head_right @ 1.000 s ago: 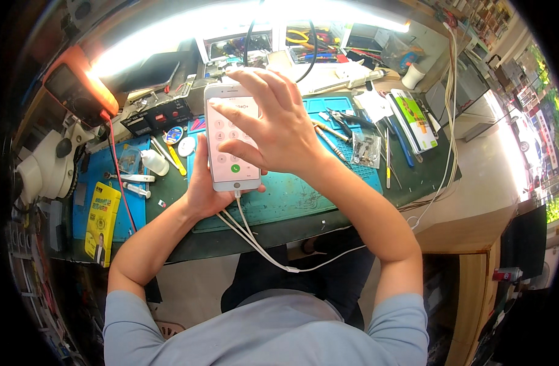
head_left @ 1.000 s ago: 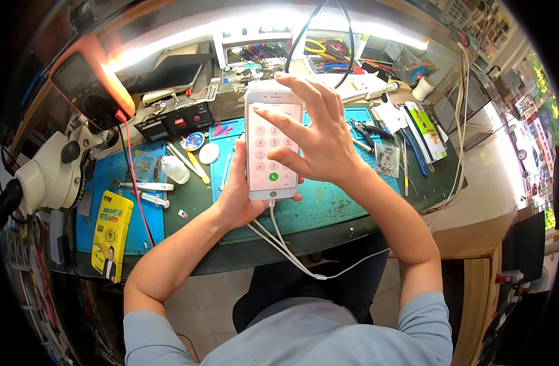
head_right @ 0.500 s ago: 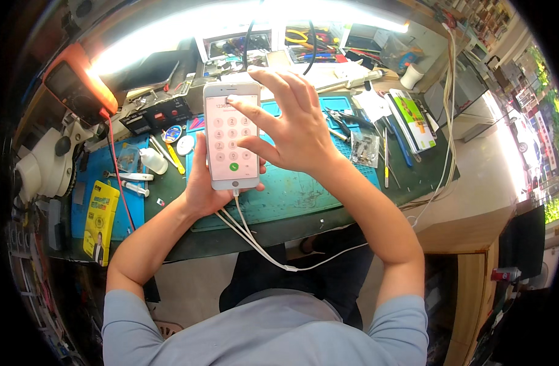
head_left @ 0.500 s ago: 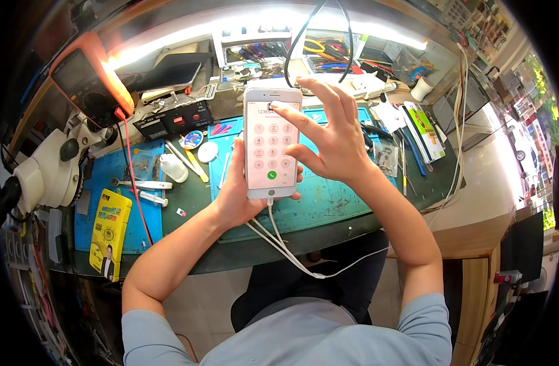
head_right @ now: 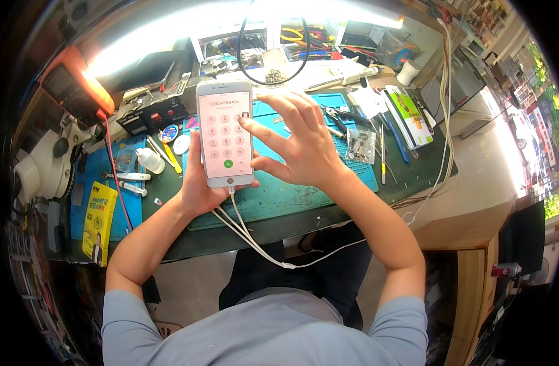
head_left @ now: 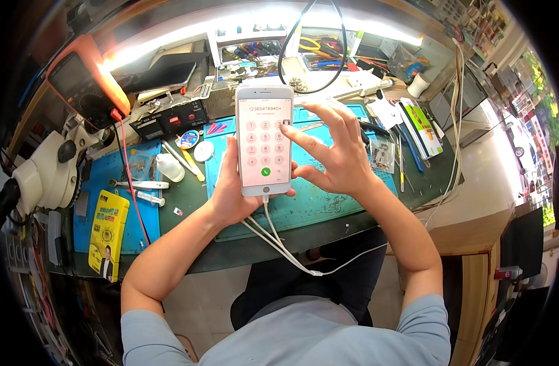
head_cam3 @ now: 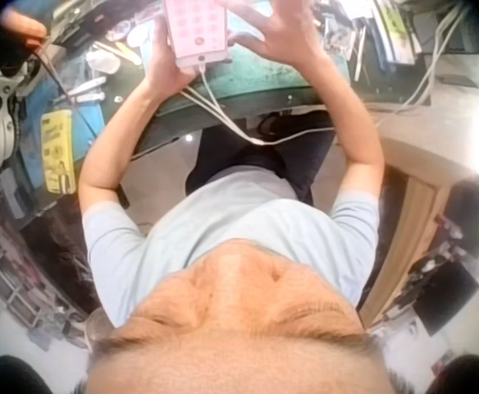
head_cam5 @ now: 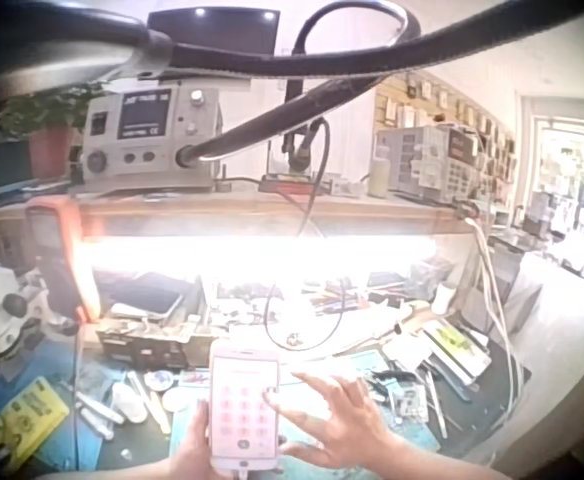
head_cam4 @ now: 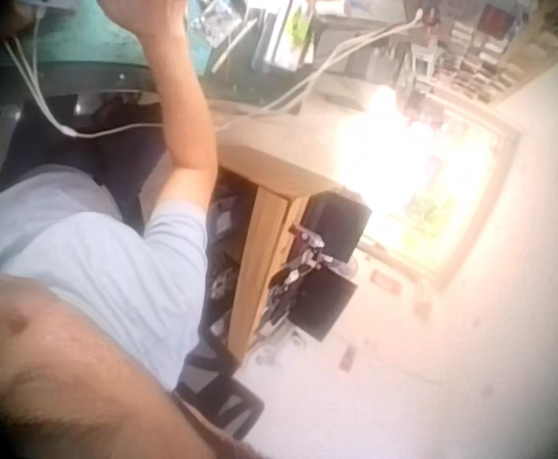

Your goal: The person uses a yellow heating tool to warm the back of a smartphone, then removes the back cover and disconnects internal cables. They replace the battery, reconnect the components, and reassemble the phone. Finally, they connect a charging cable and test the device by unlocking it and using the dialer.

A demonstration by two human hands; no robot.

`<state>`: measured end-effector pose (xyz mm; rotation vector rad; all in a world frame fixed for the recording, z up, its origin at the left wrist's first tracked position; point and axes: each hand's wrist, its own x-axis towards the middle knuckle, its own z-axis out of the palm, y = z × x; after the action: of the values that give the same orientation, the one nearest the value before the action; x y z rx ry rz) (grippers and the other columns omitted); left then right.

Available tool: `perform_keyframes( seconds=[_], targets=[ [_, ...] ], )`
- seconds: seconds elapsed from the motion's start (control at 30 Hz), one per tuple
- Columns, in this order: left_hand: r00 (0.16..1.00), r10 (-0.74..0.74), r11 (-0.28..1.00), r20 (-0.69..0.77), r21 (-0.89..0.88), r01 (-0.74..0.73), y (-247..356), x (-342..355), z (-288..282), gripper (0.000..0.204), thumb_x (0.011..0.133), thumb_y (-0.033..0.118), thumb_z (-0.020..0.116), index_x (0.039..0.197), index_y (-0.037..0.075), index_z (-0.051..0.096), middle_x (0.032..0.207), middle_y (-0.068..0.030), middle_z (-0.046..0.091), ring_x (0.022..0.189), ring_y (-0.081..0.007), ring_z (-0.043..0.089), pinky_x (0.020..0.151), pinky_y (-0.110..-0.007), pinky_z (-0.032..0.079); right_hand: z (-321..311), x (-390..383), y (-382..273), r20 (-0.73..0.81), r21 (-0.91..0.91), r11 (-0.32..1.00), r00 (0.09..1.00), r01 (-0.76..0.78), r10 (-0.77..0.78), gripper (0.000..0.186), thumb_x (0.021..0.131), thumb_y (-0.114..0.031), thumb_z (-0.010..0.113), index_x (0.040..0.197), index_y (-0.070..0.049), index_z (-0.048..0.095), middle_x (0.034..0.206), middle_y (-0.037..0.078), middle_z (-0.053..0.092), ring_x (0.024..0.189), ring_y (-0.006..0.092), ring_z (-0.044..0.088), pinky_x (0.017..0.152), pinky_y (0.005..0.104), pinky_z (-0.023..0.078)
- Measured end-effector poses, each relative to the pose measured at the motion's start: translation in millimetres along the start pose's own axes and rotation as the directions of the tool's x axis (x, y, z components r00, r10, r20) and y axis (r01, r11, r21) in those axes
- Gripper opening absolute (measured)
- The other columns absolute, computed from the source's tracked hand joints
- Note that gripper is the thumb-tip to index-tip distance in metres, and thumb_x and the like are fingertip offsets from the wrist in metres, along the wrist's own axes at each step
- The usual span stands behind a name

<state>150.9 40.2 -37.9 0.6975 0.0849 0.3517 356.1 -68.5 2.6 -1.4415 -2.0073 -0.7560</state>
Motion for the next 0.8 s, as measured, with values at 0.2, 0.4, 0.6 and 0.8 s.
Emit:
perform_keyframes(
  seconds=[0.2,0.4,0.6,0.8],
  targets=[
    [1.0,-0.018,0.999,0.018,0.032,0.017,-0.6,0.6,-2.0,0.088,0.1,0.078,0.018,0.153,0.011,0.041,0.126,-0.0182,0.063,0.115,-0.0294,0.065,0.091,-0.051,0.057,1.0,8.8,9.4,-0.053,-0.015,0.996,0.995,-0.084,0.083,0.057,0.096,-0.062,0.06,0.135,-0.021,0.066,0.145,0.016,0.049,0.13,0.0356,0.046,0.109,0.0508,0.037],
    [1.0,-0.023,1.0,0.009,0.019,0.023,0.0,-0.3,-1.6,0.088,0.101,0.078,0.018,0.152,0.011,0.042,0.127,-0.0186,0.063,0.115,-0.0297,0.065,0.091,-0.051,0.057,1.4,12.5,5.1,-0.027,0.002,0.995,0.995,-0.097,0.097,0.055,0.096,-0.06,0.061,0.135,-0.021,0.066,0.146,0.016,0.048,0.131,0.0356,0.046,0.108,0.0502,0.038],
    [1.0,-0.005,1.0,0.012,-0.01,0.005,0.3,0.4,-3.1,0.088,0.101,0.078,0.018,0.153,0.011,0.041,0.13,-0.0186,0.062,0.115,-0.0305,0.065,0.092,-0.052,0.057,-1.5,-6.1,-12.3,0.064,0.015,0.999,0.997,-0.048,0.047,0.063,0.096,-0.068,0.053,0.132,-0.02,0.071,0.146,0.017,0.047,0.131,0.0362,0.042,0.112,0.0497,0.037],
    [1.0,-0.004,0.999,-0.018,-0.034,0.004,0.0,-0.4,-2.6,0.089,0.1,0.078,0.017,0.153,0.011,0.041,0.13,-0.0181,0.063,0.116,-0.0302,0.065,0.092,-0.051,0.057,-4.6,-25.2,-28.1,0.077,0.106,0.994,0.997,-0.016,0.007,0.056,0.092,-0.063,0.062,0.133,-0.024,0.068,0.144,0.011,0.051,0.133,0.0302,0.045,0.117,0.0519,0.035]
  ],
)
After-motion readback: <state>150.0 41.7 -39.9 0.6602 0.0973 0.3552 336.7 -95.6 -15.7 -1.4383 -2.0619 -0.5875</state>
